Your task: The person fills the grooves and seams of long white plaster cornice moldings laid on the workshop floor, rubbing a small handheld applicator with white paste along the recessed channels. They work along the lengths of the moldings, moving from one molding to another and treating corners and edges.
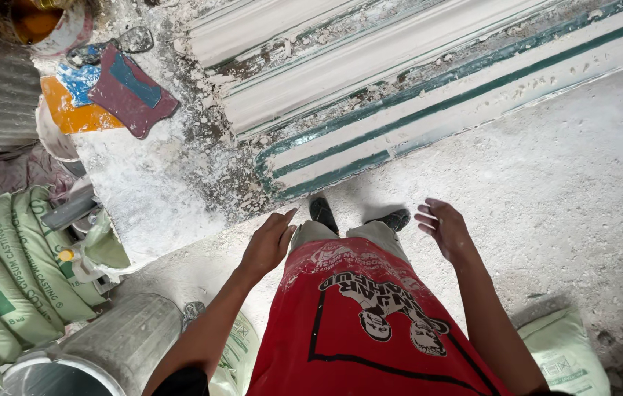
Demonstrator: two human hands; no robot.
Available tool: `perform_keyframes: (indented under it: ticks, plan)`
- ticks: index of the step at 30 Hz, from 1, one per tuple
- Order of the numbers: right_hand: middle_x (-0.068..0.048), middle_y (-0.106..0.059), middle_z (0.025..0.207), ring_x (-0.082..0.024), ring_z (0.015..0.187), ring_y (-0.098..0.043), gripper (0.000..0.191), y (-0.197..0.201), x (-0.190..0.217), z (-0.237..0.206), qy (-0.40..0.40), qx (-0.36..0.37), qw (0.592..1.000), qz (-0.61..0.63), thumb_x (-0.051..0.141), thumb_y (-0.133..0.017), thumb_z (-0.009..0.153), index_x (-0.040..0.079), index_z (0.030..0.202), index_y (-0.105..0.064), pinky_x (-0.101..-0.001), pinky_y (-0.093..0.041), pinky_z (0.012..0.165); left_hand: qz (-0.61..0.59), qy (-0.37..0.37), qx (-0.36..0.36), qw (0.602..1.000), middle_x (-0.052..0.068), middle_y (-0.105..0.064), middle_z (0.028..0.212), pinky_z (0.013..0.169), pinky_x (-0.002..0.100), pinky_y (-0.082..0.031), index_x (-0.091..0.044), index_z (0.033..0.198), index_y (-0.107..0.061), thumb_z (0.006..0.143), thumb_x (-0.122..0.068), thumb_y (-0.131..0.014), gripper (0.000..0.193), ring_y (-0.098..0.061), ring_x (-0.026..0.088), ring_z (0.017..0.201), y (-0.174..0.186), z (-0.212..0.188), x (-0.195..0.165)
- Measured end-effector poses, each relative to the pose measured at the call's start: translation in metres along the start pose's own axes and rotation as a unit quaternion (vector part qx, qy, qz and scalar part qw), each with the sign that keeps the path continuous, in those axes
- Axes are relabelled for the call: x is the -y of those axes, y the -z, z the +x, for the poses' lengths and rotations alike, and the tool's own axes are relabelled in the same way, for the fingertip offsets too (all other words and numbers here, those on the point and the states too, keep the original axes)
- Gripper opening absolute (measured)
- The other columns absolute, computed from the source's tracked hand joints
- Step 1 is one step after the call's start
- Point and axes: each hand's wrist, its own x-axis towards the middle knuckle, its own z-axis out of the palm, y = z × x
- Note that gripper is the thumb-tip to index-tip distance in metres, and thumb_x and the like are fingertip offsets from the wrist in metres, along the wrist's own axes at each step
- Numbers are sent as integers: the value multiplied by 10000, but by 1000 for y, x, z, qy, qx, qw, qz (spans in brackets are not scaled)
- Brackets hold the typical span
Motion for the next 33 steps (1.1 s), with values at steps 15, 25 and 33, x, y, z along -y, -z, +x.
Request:
perform_keyframes:
  ticks: [15,25,33]
  plan:
    - [-181,-636,1288,-266,1145,-649,433,-21,-15,-18,-11,-18,1000,-4,241,-428,1076,-22,1412,-497,-393,-528,973,93,-3,85,992,161,-604,1153,580,439,-588,-115,1480,-508,1044,-197,-543,445,-678,303,659,-33,46,-25]
    - [-140,-662,1260,-241,1115,-658,383,-17,-19,-27,-1,-20,1000,14,231,-447,1069,16,1375,-526,-376,-542,954,80,-97,24,992,212,-614,1167,617,484,-600,-50,1427,-537,980,-143,-583,458,-704,394,754,-44,58,-27]
    - [-139,-674,1237,-232,1084,-662,375,3,-16,-33,-3,-49,999,11,216,-465,1061,19,1371,-541,-377,-538,936,44,-136,-16,990,165,-622,1118,601,488,-585,-73,1427,-556,1037,-174,-549,403,-695,380,708,-125,117,-61]
